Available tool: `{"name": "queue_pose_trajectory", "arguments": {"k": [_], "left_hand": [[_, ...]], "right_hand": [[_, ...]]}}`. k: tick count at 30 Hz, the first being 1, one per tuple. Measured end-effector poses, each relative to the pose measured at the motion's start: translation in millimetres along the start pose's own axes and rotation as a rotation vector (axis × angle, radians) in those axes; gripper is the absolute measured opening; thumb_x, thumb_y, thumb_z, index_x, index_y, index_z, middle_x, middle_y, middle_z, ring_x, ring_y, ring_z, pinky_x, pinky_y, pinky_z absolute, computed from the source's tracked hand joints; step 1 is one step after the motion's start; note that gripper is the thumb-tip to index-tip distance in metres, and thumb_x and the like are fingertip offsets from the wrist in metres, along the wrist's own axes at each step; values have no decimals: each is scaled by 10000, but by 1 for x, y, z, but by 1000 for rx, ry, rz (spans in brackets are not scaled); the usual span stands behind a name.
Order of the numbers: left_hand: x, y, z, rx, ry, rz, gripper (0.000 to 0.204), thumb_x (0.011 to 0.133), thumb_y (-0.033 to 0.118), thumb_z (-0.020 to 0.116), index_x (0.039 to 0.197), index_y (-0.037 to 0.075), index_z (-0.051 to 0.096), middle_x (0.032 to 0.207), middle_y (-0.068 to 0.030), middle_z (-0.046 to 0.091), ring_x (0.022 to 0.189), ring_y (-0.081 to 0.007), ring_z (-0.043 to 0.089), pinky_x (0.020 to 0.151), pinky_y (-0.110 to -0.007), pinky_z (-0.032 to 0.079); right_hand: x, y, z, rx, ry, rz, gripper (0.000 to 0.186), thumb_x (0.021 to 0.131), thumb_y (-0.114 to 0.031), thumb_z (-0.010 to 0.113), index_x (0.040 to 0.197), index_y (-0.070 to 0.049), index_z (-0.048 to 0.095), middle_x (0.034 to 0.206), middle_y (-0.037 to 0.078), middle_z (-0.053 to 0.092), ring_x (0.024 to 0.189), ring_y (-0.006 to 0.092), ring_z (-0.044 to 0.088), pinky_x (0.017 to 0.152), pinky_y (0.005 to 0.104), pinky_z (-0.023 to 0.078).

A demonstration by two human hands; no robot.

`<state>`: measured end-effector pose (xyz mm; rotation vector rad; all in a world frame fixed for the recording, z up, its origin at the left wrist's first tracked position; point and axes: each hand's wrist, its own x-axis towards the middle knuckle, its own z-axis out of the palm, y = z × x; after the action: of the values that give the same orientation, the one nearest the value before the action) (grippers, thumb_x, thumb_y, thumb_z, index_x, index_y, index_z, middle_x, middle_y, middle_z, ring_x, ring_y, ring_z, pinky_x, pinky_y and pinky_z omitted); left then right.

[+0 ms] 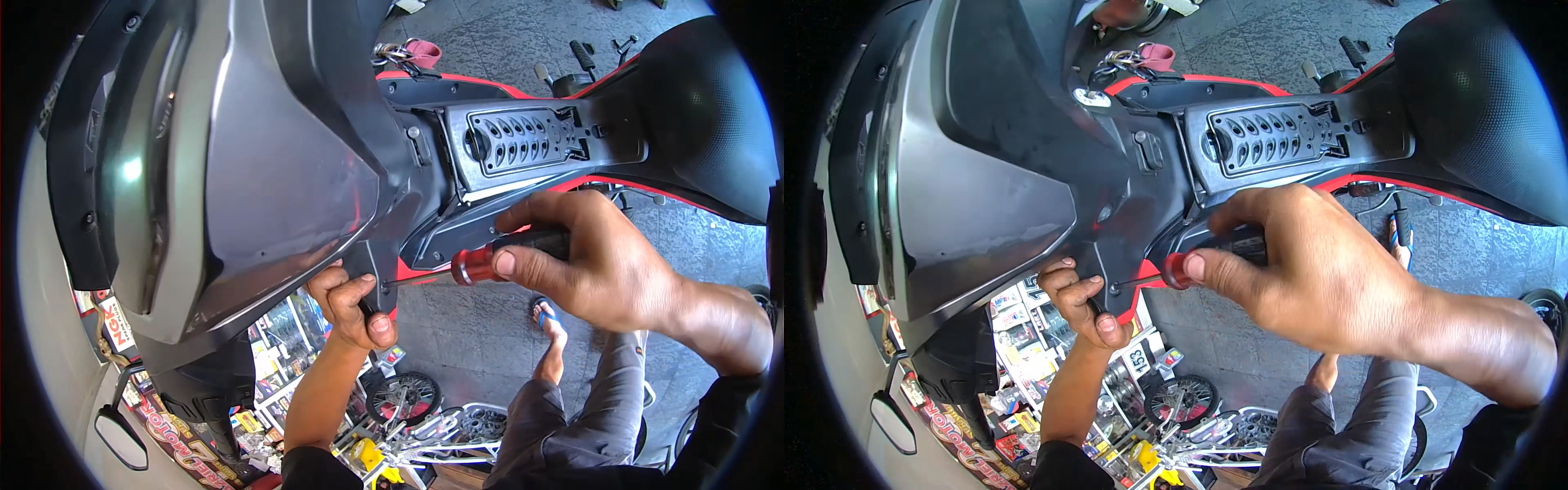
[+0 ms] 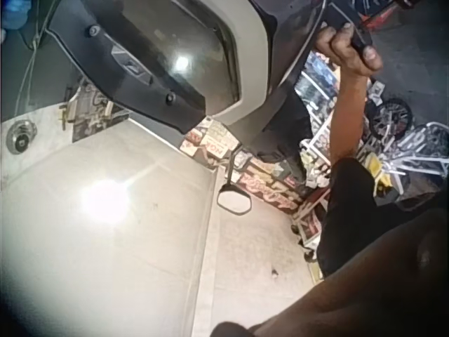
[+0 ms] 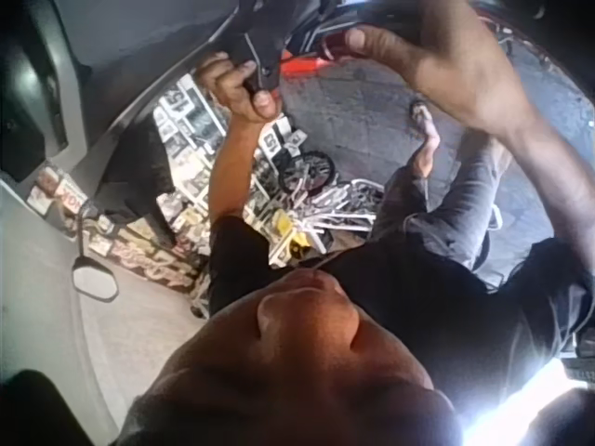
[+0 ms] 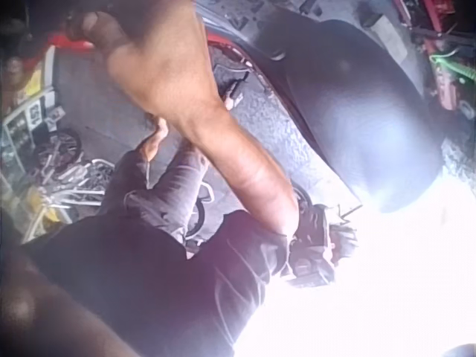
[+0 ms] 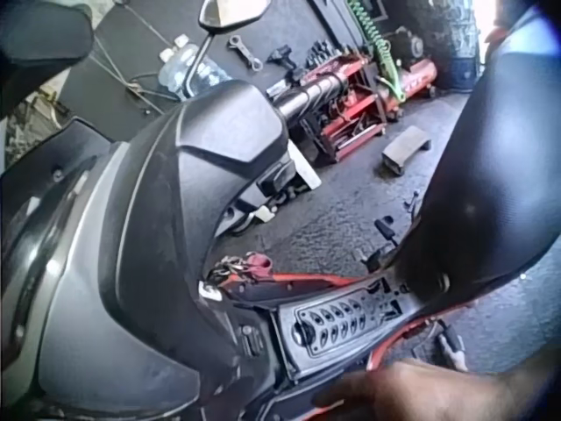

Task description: The person unscrews bolts from the front and side fairings of a motorcycle using a screwdriver, wipes their hands with a cloth, and pulls the plastic panels apart.

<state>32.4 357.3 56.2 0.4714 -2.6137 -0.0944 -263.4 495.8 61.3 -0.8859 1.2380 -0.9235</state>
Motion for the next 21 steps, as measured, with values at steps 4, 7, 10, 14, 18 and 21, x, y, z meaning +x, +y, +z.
{"name": "queue_pose_trajectory", "arguments": {"k": [4,7,10,14,18,21], "left_hand": [[3,1,-1,-21,24,15,381,912,490,373,925,128,494,970,-89,381,1007,-273,395,921,-487,349],[4,0,0,-34,31,21,386,915,495,372,928,130,496,974,-87,385,1011,-271,397,928,-490,350],[4,-2,1,-45,30,30,389,919,499,371,934,132,499,979,-86,385,1015,-268,399,935,-492,352],[5,2,3,-58,29,20,390,926,496,366,948,133,505,986,-86,388,1028,-267,403,939,-490,353],[3,3,1,-32,24,8,391,927,492,365,955,130,511,991,-89,395,1038,-270,408,942,-488,351],[2,3,1,-67,31,7,384,925,475,370,963,122,517,988,-95,404,1033,-274,413,941,-489,348]], "right_hand": [[-2,-6,-10,-394,-83,-225,569,799,-286,787,1168,54,520,914,230,668,841,371,685,734,403,556],[0,-4,-7,-727,-69,-419,500,701,-196,793,1070,-10,512,841,138,613,719,334,672,580,401,539],[8,-1,-4,-920,30,-625,424,590,-156,764,941,-59,547,791,79,549,676,244,636,472,354,509],[23,12,3,-906,214,-920,322,547,-169,722,812,-80,562,763,35,527,680,188,586,480,339,478],[27,17,4,-860,245,-989,333,512,-207,698,788,-79,562,738,31,518,642,183,555,498,333,429],[24,15,6,-876,268,-998,332,492,-222,686,765,-79,564,711,24,510,611,176,531,490,327,401]]}}
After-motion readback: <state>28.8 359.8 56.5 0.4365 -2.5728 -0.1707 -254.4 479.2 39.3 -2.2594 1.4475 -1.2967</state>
